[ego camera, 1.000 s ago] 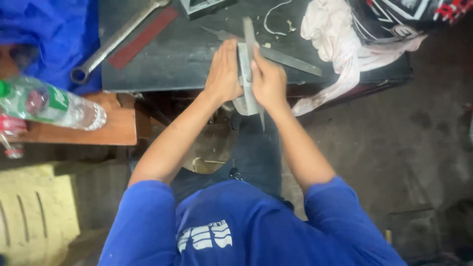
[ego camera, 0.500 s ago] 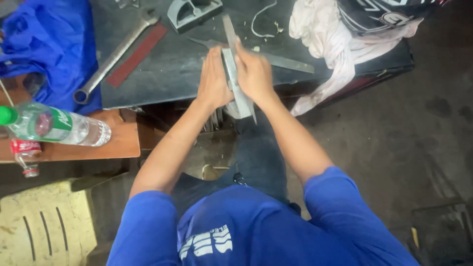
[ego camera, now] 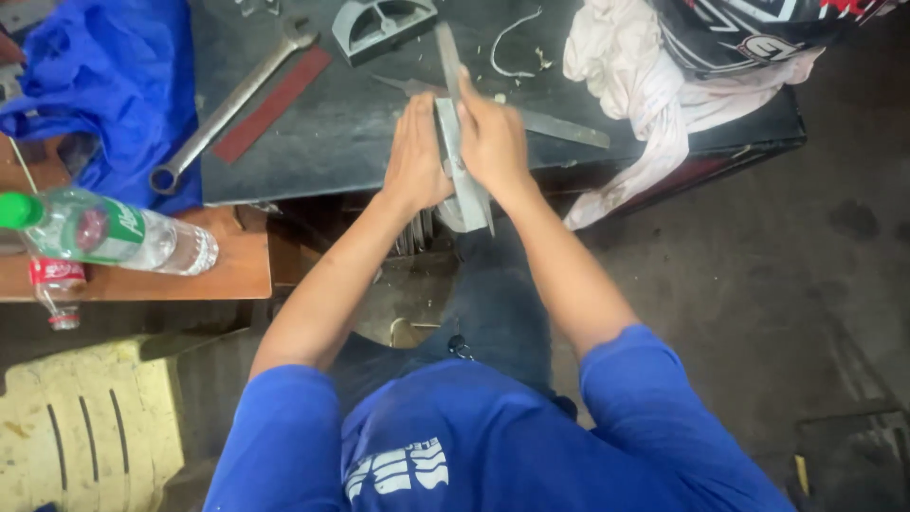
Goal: File the edges of a metal component and check dimensions with a square ruler
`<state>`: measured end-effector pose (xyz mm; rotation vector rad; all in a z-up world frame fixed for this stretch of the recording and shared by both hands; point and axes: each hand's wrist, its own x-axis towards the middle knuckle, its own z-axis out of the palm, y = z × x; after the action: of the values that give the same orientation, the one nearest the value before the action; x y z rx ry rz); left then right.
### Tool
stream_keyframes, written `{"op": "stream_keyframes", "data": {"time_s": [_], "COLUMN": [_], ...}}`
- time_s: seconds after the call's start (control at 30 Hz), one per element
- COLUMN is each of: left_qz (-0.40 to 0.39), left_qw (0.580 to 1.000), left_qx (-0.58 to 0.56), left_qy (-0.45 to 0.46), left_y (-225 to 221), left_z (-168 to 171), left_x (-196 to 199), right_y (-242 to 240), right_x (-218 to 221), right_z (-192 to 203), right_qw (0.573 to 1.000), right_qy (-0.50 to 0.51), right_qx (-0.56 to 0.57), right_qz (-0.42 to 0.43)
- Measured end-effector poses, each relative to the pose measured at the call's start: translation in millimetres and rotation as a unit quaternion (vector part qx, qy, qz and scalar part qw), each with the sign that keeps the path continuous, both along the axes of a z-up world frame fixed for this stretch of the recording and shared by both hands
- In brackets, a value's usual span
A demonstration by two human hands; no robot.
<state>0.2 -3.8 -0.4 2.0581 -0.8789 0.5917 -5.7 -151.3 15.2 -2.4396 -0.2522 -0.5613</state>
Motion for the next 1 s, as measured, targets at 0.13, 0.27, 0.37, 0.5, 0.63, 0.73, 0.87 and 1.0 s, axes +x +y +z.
{"op": "stream_keyframes", "data": {"time_s": [0.13, 0.27, 0.37, 0.5, 0.63, 0.73, 0.87, 1.0], "left_qz": [0.011, 0.026, 0.016, -0.017, 0.011, 0.014, -0.024, -0.051], "left_qw": [0.999, 0.995, 0.999, 1.000, 1.000, 0.999, 1.000, 0.997], "left_qx": [0.003, 0.020, 0.005, -0.018, -0.004, -0.002, -0.008, -0.037], "left_qy": [0.039, 0.099, 0.039, -0.015, -0.012, 0.038, 0.013, 0.032], "left_y": [2, 0, 0, -3, 1, -1, 3, 5], "left_z": [3, 6, 13, 11, -5, -18, -13, -10], "left_x": [-2, 0, -5, 3, 2, 14, 9, 11], "right_y": [-1, -8, -10, -4, -3, -5, -15, -31], "right_x": [12, -62, -66, 2, 11, -50, -114, -156], "right_z": [6, 1, -15, 7, 6, 7, -22, -19], "right_qw": [0.999, 0.998, 0.997, 1.000, 0.999, 0.996, 0.996, 0.972], "right_qy": [0.011, 0.008, -0.039, -0.023, 0.002, -0.015, -0.030, -0.027], "right_qx": [0.008, 0.035, 0.037, 0.006, 0.027, 0.074, 0.074, 0.231], "right_qz": [0.031, 0.057, 0.048, 0.018, 0.042, 0.054, 0.036, 0.020]}}
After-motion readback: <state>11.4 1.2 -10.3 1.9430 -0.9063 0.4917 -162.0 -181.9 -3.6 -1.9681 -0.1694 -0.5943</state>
